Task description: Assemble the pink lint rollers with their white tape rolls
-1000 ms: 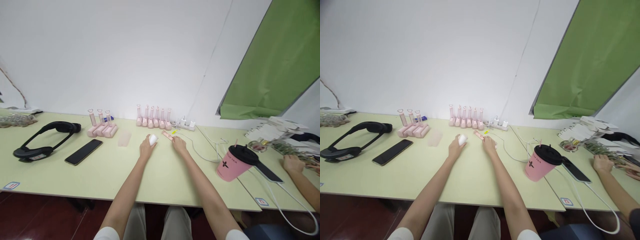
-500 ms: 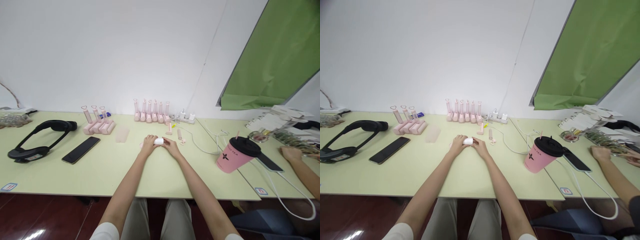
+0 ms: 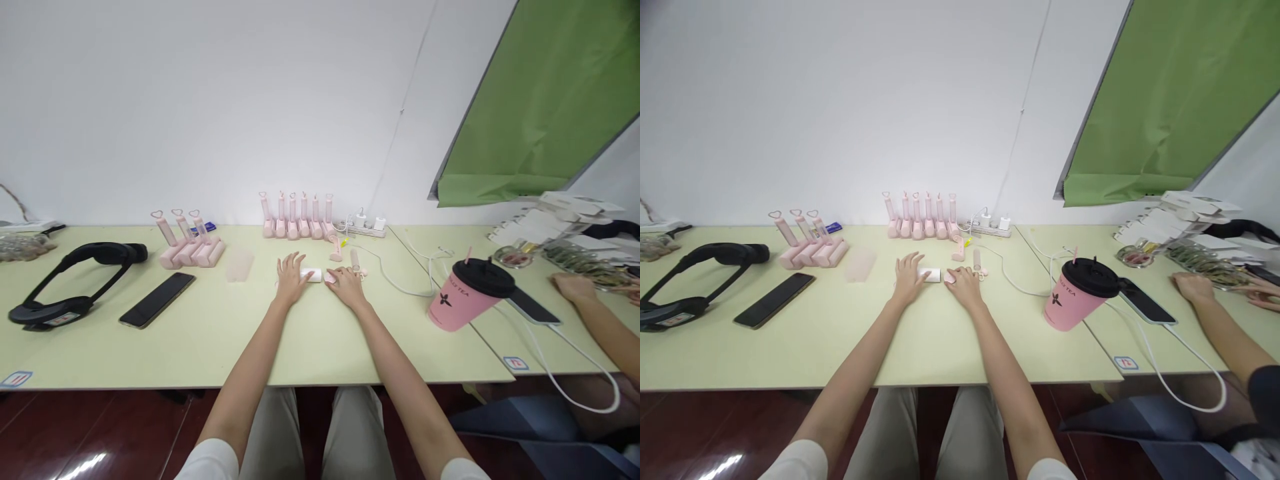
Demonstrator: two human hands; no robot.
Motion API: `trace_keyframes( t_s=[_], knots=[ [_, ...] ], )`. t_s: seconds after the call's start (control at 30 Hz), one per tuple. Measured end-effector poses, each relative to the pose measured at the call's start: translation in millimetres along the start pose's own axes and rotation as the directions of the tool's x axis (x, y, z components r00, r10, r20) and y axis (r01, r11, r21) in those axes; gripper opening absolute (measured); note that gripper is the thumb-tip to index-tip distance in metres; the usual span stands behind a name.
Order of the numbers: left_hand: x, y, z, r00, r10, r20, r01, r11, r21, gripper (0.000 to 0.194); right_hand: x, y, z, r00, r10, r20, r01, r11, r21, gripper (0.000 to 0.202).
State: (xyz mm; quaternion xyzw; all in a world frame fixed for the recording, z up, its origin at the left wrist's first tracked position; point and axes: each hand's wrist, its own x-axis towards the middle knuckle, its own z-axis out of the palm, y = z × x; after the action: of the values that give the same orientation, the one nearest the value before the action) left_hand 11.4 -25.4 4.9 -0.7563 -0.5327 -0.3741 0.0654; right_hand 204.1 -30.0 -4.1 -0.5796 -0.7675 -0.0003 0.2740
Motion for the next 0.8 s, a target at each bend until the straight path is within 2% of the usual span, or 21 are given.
trace_keyframes(
  t_s=[0.1,0.2,0.27,0.33,0.37,0.43,0.5,0.53,0.57,0.63,0.73,0.8],
  knots=[
    [2,-3,-8.5,0.966,-0.172,-0.194,0.169,0.985,-0.030,0.037,-2,-1,-5,1.000,0.023,0.003,-0.023,0.998,-0.062,0.040],
    [3,-14,-12.9,0.860,-0.368,-0.354,0.355,0.929,-0.103,0.034,-2,-1,-9,0.998,0.042,-0.045,-0.044,0.998,-0.037,0.040],
    [3,-22,-14.1,0.789,-0.464,-0.402,0.446,0.884,-0.144,0.032,-2,0,-10,0.997,0.046,-0.063,-0.047,0.999,-0.019,0.040],
    [3,-25,-15.0,0.766,-0.499,-0.406,0.481,0.863,-0.154,0.031,-2,2,-11,0.998,0.044,-0.044,-0.045,0.999,-0.006,0.041],
    [3,-25,-15.5,0.781,-0.484,-0.394,0.469,0.872,-0.143,0.031,-2,2,-11,0.999,0.038,-0.023,-0.038,0.999,0.001,0.042],
    [2,-20,-15.8,0.866,-0.373,-0.332,0.365,0.927,-0.086,0.034,-4,3,-9,1.000,0.011,0.016,-0.011,1.000,0.014,0.042],
    [1,-10,-14.1,0.964,-0.164,-0.210,0.166,0.986,-0.011,0.041,-5,4,-7,1.000,-0.015,0.024,0.014,1.000,0.026,0.038],
    [0,-5,-12.1,0.990,-0.047,-0.136,0.050,0.999,0.019,0.045,-5,4,-6,1.000,-0.021,0.018,0.021,0.999,0.036,0.035],
    [-1,-1,-9.5,0.996,0.061,-0.065,-0.058,0.998,0.038,0.048,-5,4,-5,1.000,-0.021,0.008,0.021,0.998,0.051,0.033],
    [-2,6,-3.0,0.978,0.205,0.037,-0.206,0.977,0.051,0.048,-5,5,-2,1.000,-0.001,-0.011,0.002,0.994,0.109,0.032],
    [-2,9,4.6,0.960,0.259,0.111,-0.264,0.964,0.040,0.037,-1,5,2,0.997,0.067,-0.045,-0.050,0.951,0.304,0.035],
    [-2,8,6.1,0.964,0.244,0.107,-0.247,0.969,0.017,0.033,1,1,2,0.991,0.107,-0.075,-0.058,0.872,0.487,0.039]
  ],
)
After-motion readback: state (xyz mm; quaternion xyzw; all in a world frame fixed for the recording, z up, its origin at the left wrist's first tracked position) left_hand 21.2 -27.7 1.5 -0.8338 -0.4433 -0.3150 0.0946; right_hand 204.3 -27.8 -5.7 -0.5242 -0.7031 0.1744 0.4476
